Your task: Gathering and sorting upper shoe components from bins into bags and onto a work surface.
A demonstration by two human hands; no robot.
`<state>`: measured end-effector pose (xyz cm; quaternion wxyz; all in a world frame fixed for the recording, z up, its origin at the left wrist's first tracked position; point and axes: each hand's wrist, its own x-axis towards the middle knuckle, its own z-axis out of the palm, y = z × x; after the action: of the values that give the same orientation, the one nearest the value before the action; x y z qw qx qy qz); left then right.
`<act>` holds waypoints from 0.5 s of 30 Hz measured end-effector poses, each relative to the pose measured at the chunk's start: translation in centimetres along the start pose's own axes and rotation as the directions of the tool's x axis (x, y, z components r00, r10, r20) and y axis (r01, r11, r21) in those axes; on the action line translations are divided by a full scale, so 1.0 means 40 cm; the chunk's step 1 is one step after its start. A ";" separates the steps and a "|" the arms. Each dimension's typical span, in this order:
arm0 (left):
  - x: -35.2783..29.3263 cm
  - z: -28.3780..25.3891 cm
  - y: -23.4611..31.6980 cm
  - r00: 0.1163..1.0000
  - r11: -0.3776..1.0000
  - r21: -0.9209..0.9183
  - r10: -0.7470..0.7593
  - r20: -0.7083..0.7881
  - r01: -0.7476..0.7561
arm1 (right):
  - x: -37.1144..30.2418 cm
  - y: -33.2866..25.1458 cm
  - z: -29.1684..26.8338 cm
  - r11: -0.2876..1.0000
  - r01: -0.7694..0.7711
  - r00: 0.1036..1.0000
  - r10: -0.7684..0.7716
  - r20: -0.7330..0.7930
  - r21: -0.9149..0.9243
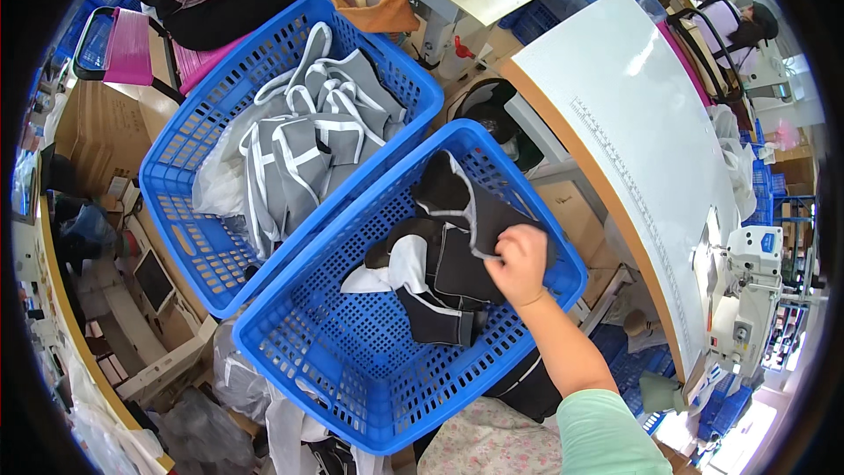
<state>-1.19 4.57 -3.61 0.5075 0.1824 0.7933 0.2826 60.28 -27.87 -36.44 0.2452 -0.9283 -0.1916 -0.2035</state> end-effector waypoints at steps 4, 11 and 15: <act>0.033 0.010 -0.015 1.000 1.000 0.012 -0.004 0.022 0.004 | -0.214 0.045 0.130 0.977 0.142 0.810 -0.020 0.586 -0.162; 0.253 -0.283 0.002 0.946 0.979 0.173 0.050 0.320 -0.110 | -0.323 0.053 0.271 0.941 0.162 0.585 0.149 0.797 -0.296; 0.316 -0.429 0.021 0.684 0.890 0.323 -0.018 0.729 -0.321 | -0.273 0.095 0.271 0.984 -0.015 0.605 0.152 0.781 -0.179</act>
<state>-22.05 7.98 -6.39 0.6964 0.4506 0.5562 0.0511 55.86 -27.98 -51.67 0.0719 -0.9464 -0.2204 0.2251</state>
